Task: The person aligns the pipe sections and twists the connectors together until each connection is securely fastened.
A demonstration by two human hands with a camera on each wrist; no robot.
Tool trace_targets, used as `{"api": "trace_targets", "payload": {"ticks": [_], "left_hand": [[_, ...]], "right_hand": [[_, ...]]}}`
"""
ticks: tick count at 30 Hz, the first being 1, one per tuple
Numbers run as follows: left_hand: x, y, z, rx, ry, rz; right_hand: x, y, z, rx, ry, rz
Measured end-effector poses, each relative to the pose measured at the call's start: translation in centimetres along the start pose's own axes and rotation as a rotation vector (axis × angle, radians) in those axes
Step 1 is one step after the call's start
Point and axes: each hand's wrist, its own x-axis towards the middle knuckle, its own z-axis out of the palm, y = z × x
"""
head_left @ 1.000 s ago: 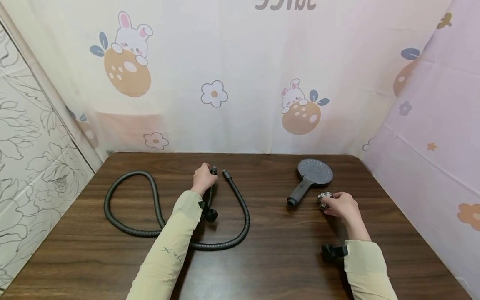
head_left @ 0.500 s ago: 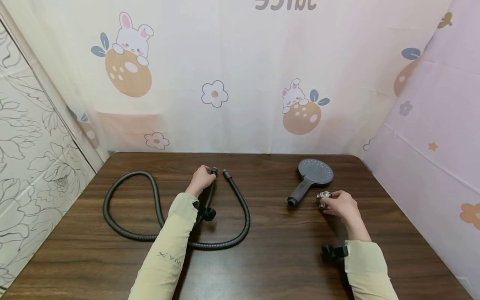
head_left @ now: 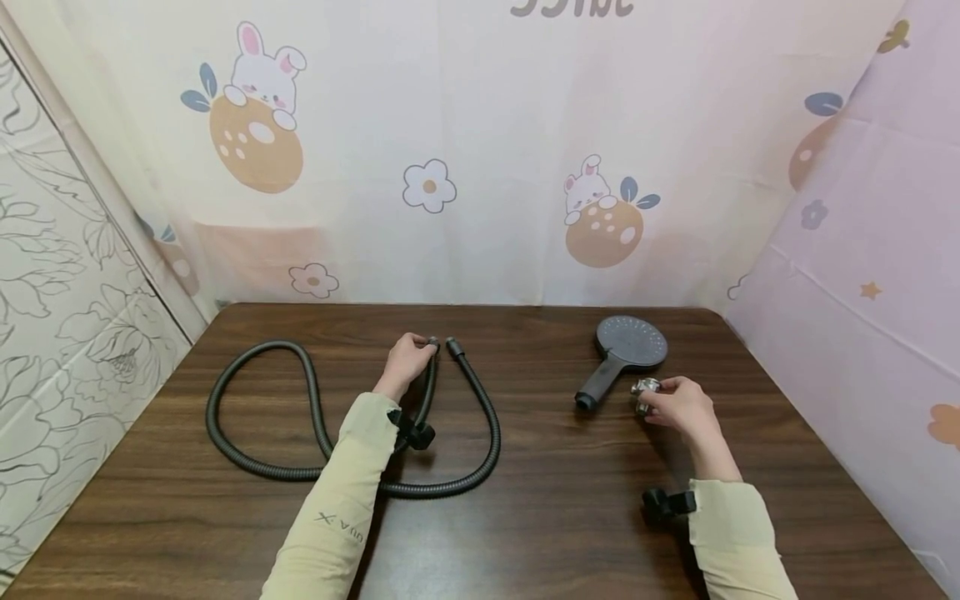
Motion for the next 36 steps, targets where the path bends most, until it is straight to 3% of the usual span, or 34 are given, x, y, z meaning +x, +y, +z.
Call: {"api": "trace_targets", "payload": {"ticks": [8, 14, 28, 36], "left_hand": [[-0.3, 0.3, 0.0, -0.246, 0.0, -0.039], [-0.7, 0.4, 0.1, -0.353, -0.028, -0.07], [-1.2, 0.3, 0.1, -0.295, -0.054, -0.075], [-2.2, 0.3, 0.2, -0.275, -0.061, -0.034]], "right_hand": [[-0.3, -0.2, 0.0, 0.0, 0.01, -0.01], [-0.3, -0.6, 0.0, -0.003, 0.009, -0.008], [-0.7, -1.5, -0.3, -0.064, 0.031, -0.04], [-0.8, -1.7, 0.1, -0.059, 0.028, -0.067]]}}
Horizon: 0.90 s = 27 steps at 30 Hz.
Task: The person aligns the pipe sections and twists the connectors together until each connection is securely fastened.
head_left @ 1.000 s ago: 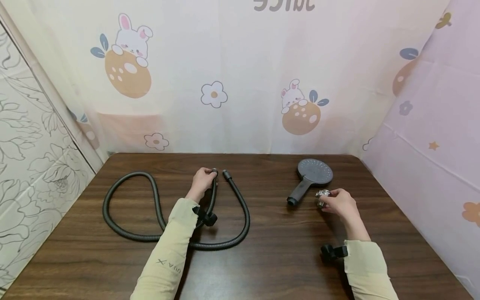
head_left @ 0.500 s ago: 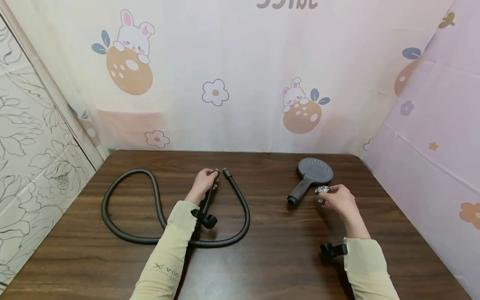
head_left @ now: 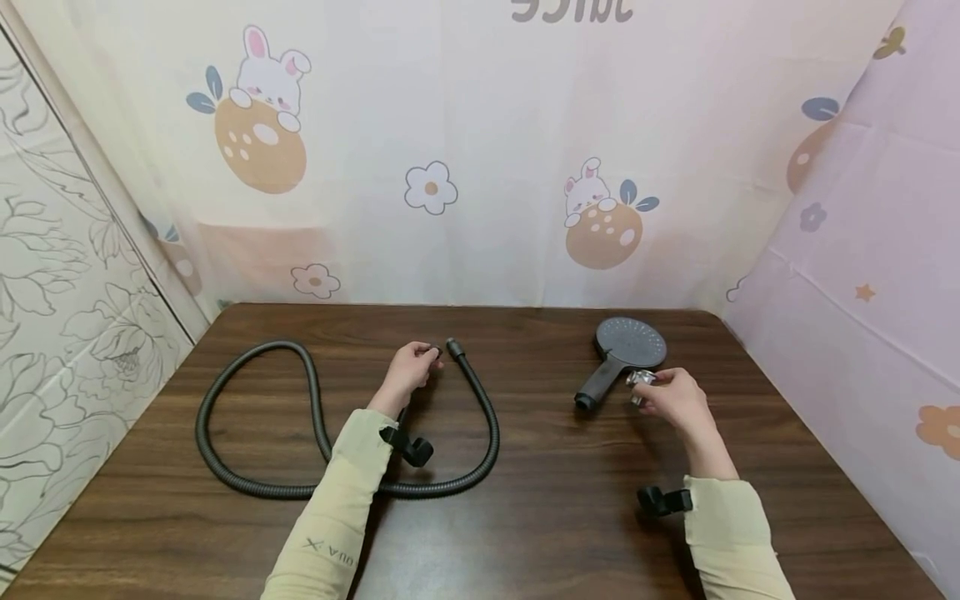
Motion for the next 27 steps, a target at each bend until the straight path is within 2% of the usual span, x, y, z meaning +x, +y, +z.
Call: {"api": "trace_targets", "payload": {"ticks": [6, 11, 18, 27], "left_hand": [[-0.4, -0.3, 0.1, -0.019, 0.022, 0.013], [-0.7, -0.1, -0.1, -0.023, -0.017, 0.025], [-0.9, 0.2, 0.1, -0.036, -0.049, 0.065], [-1.2, 0.7, 0.3, -0.035, -0.099, 0.081]], "right_hand": [[0.2, -0.3, 0.3, 0.009, -0.026, -0.02], [0.3, -0.5, 0.6, 0.024, -0.029, -0.017], [0.1, -1.0, 0.9, -0.015, -0.024, -0.021], [0.6, -1.7, 1.7, 0.086, -0.054, -0.006]]}}
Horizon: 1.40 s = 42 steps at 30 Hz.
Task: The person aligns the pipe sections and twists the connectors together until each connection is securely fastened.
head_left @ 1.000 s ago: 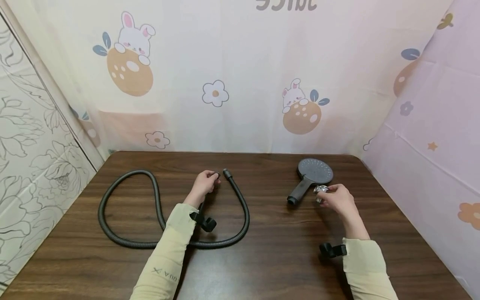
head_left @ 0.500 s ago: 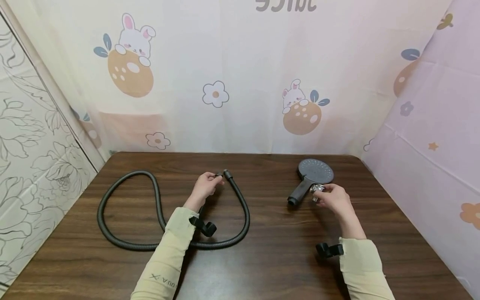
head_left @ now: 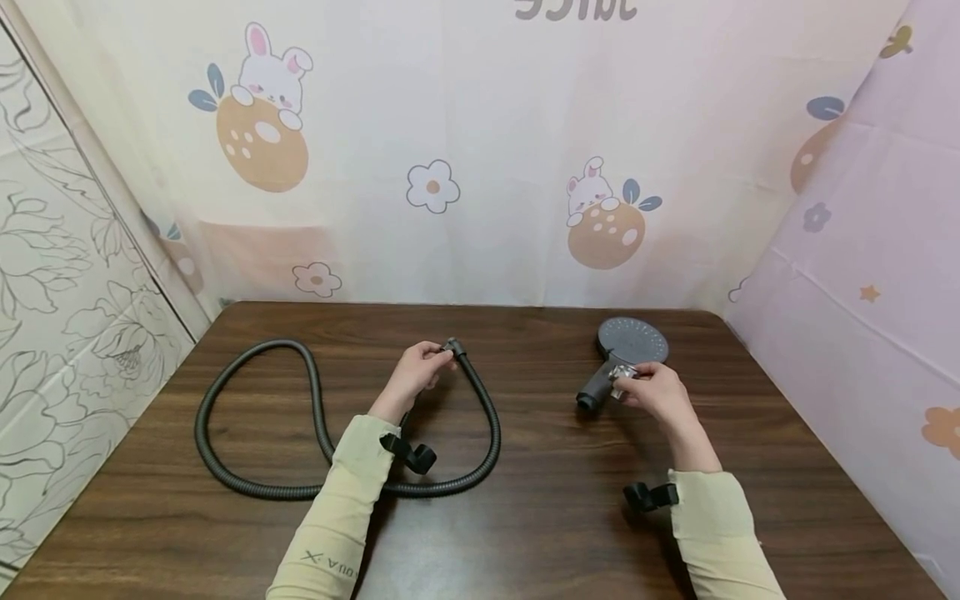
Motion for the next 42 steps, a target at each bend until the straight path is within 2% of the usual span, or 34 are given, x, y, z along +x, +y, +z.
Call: {"api": "trace_targets", "payload": {"ticks": [10, 15, 24, 30, 35, 42], "left_hand": [[-0.2, 0.4, 0.2, 0.054, -0.062, 0.0], [-0.4, 0.6, 0.4, 0.049, -0.084, 0.023], [-0.7, 0.8, 1.0, 0.092, -0.132, 0.048], [-0.7, 1.0, 1.2, 0.1, -0.125, 0.057], [-0.9, 1.3, 1.4, 0.087, -0.144, 0.056], [-1.0, 1.7, 1.8, 0.069, -0.162, 0.063]], "right_hand": [[-0.2, -0.9, 0.4, 0.079, -0.061, -0.025], [-0.2, -1.2, 0.5, 0.086, -0.058, -0.033], [0.0, -2.7, 1.6, 0.167, -0.041, -0.07], [0.2, -2.8, 2.0, 0.191, -0.033, -0.079], [0.2, -3.2, 2.3, 0.209, -0.03, -0.078], [0.1, -4.0, 2.8, 0.23, -0.059, -0.092]]}}
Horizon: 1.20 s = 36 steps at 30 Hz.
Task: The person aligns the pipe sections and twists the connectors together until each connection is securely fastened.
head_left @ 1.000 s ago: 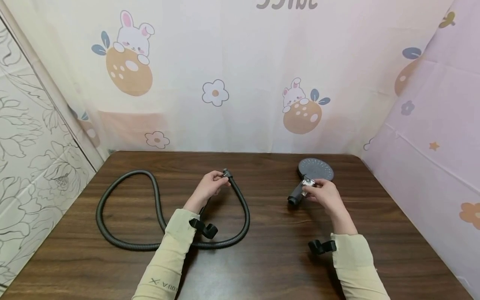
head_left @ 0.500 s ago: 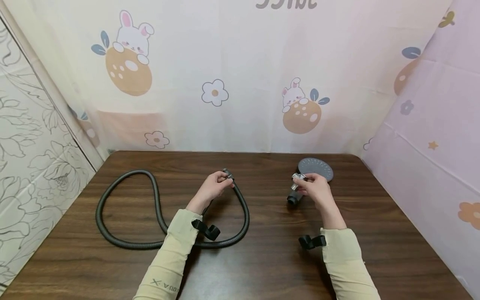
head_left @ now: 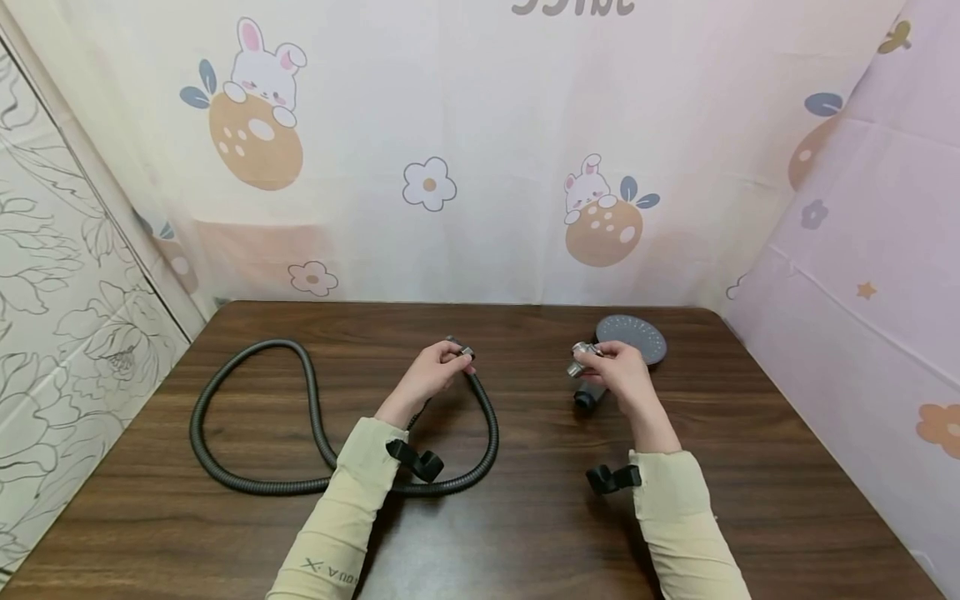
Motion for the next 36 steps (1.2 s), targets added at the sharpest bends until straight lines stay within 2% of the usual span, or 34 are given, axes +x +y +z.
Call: {"api": "trace_targets", "payload": {"ticks": [9, 18, 30, 36], "left_hand": [[-0.1, -0.1, 0.2, 0.047, -0.013, 0.022], [-0.2, 0.2, 0.6, 0.071, -0.02, -0.005], [-0.4, 0.3, 0.6, 0.084, -0.064, 0.046], [-0.3, 0.5, 0.8, 0.082, -0.064, 0.027]], "right_hand": [[0.0, -0.8, 1.2, 0.067, -0.024, 0.03], [-0.1, -0.8, 1.5, 0.05, -0.012, 0.036], [0.0, -0.6, 2.2, 0.036, -0.03, -0.011], [-0.1, -0.8, 2.7, 0.043, -0.044, 0.005]]}}
